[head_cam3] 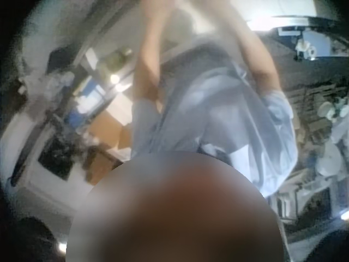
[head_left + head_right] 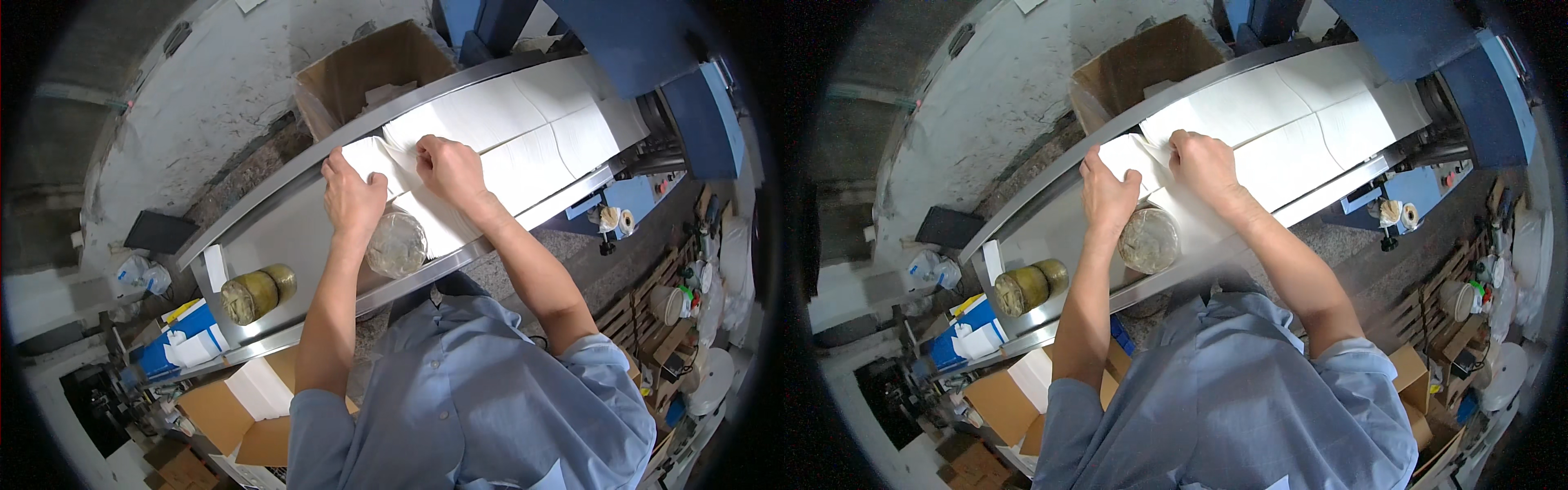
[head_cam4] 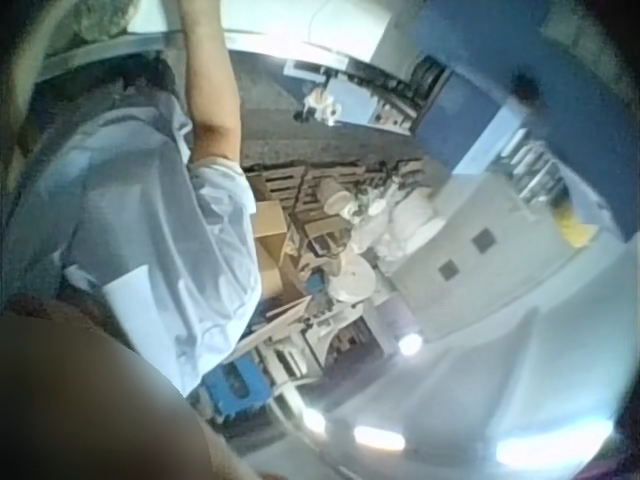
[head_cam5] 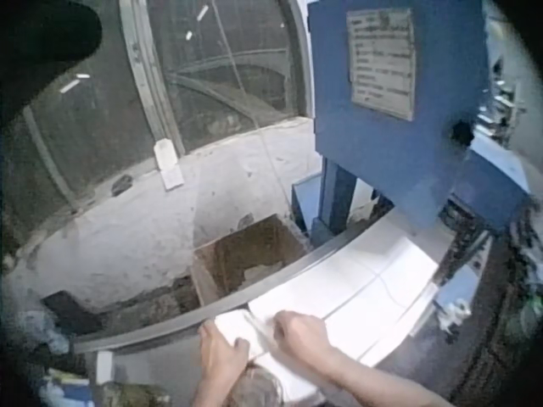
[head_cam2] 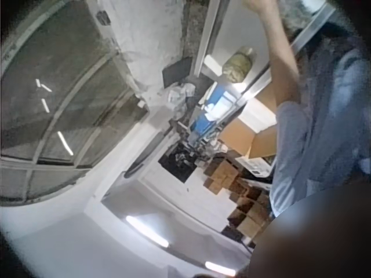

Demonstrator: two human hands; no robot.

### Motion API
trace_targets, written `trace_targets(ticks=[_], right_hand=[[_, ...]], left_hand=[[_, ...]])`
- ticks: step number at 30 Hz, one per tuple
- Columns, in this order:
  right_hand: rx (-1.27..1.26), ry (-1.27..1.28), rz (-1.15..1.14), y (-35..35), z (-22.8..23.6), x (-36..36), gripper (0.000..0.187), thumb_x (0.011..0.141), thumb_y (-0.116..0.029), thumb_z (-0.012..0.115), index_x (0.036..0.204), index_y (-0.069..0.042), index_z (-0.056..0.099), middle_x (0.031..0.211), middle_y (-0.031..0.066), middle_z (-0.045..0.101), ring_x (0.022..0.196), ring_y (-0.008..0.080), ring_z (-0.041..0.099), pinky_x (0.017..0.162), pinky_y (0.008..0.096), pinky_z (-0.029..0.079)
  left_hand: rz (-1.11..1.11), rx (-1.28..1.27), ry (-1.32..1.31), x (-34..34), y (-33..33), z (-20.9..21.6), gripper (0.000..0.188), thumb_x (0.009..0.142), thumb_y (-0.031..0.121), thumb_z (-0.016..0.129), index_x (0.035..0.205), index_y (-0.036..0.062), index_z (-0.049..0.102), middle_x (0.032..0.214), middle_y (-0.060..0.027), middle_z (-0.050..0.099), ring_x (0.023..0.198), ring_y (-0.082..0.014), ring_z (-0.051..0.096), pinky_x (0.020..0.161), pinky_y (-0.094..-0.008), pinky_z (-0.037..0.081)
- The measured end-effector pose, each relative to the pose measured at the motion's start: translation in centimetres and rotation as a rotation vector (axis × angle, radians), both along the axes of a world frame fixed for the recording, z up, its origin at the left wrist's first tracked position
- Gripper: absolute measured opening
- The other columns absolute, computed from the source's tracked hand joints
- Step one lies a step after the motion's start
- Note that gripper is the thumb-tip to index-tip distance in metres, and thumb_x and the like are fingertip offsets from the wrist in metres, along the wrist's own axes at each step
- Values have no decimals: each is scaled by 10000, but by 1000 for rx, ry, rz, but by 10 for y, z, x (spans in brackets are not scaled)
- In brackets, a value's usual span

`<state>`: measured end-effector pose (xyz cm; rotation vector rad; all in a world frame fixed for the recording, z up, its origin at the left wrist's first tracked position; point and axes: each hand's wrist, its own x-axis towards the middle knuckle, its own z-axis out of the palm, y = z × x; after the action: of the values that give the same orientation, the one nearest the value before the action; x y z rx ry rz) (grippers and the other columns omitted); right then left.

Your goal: Sorting and packing stacks of white paper sheets into a large cardboard box.

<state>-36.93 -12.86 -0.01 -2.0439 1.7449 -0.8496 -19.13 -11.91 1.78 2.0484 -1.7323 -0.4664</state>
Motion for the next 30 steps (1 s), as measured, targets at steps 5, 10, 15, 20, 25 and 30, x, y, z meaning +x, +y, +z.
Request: trace_targets(ticks=[5, 10, 15, 20, 25, 30], right_hand=[[0, 1, 12, 0, -1, 7, 95, 816, -90, 650, 867, -22, 690, 795, 168, 721, 733, 360, 716, 694, 459, 583], [94, 93, 44, 0, 3, 11, 169, 837, -135, 694, 954, -18, 727, 854, 141, 751, 760, 332, 732, 704, 426, 589], [120, 141, 50, -2, 4, 14, 163, 834, -155, 698, 923, -24, 738, 840, 170, 742, 770, 352, 728, 725, 445, 588], [118, 154, 51, -4, 2, 16, 165, 829, -155, 695, 921, -25, 741, 818, 176, 737, 765, 355, 726, 723, 447, 585], [85, 113, 41, -3, -1, 16, 171, 823, -162, 700, 918, -26, 742, 804, 176, 736, 756, 349, 727, 713, 440, 583], [28, 6, 15, -3, 12, 14, 166, 799, -148, 709, 898, -16, 727, 796, 145, 728, 734, 356, 710, 705, 435, 573]], left_hand=[[10, 26, 17, 3, 3, 3, 752, 822, 219, 697, 1427, -61, 350, 1367, -353, 478, 1131, -499, 610, 976, -530, 512], [20, 30, 33, 6, 4, 1, 765, 824, 241, 701, 1435, -67, 361, 1355, -342, 501, 1153, -483, 605, 986, -520, 503], [32, 39, 55, 5, 5, 2, 782, 824, 267, 704, 1448, -69, 372, 1358, -325, 519, 1184, -467, 596, 1004, -513, 494], [42, 44, 52, 6, 5, 0, 796, 827, 277, 710, 1459, -60, 365, 1373, -310, 516, 1190, -463, 593, 1002, -519, 495], [44, 58, 69, 7, 6, 0, 807, 829, 283, 715, 1467, -61, 359, 1383, -311, 507, 1200, -461, 588, 1001, -521, 495], [50, 51, 71, 9, 7, 0, 815, 828, 287, 718, 1468, -67, 358, 1389, -313, 504, 1209, -460, 584, 1006, -514, 494]])
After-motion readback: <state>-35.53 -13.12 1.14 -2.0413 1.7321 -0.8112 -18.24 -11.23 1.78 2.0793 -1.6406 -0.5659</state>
